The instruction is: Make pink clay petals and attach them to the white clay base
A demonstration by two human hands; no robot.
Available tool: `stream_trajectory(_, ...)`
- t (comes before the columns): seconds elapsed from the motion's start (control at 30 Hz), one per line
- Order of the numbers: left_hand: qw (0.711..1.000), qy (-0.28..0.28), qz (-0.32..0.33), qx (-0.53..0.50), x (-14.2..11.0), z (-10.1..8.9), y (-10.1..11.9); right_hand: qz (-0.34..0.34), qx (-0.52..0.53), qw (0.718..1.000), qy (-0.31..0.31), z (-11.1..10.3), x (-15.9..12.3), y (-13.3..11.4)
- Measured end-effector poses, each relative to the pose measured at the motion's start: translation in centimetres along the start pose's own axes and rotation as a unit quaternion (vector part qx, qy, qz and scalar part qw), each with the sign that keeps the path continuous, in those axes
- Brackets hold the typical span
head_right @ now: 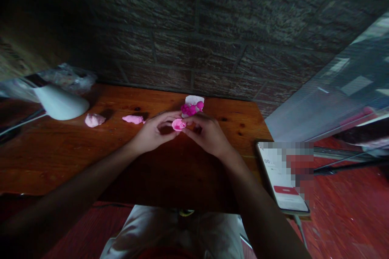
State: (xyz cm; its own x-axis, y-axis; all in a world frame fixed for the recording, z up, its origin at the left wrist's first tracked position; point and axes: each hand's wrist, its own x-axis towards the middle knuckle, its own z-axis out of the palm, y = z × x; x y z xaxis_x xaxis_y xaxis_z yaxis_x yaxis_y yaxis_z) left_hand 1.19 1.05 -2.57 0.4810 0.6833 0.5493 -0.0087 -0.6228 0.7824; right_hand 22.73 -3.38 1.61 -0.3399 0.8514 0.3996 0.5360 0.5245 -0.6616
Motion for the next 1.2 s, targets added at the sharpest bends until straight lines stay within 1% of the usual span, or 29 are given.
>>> stream_trajectory(0.33, 1.0, 0.001, -0.008, 0.005, 0.03, 0.15, 0.2, 0.032, 0.0, 0.999, 0.017, 0.14, -0.09, 0.11)
stream_trajectory(0.67, 1.0, -0.002, -0.003, 0.005, -0.03, 0.13, 0.25, 0.023, 0.003, 1.0, 0.002, 0.03, -0.1, -0.1)
stream_trajectory(0.87, 1.0, 0.002, -0.006, 0.026, -0.07, 0.26, 0.21, 0.044, -0.008, 0.998, 0.032, 0.38, -0.04, 0.06)
stream_trajectory(1.07, 1.0, 0.004, -0.011, 0.028, -0.14, 0.31, 0.08, 0.038, -0.014, 0.999, 0.025, 0.45, -0.07, 0.19)
stream_trajectory(1.2, 1.0, 0.008, -0.02, 0.007, 0.0, 0.24, 0.1, 0.04, -0.013, 0.999, 0.025, 0.27, -0.14, 0.43)
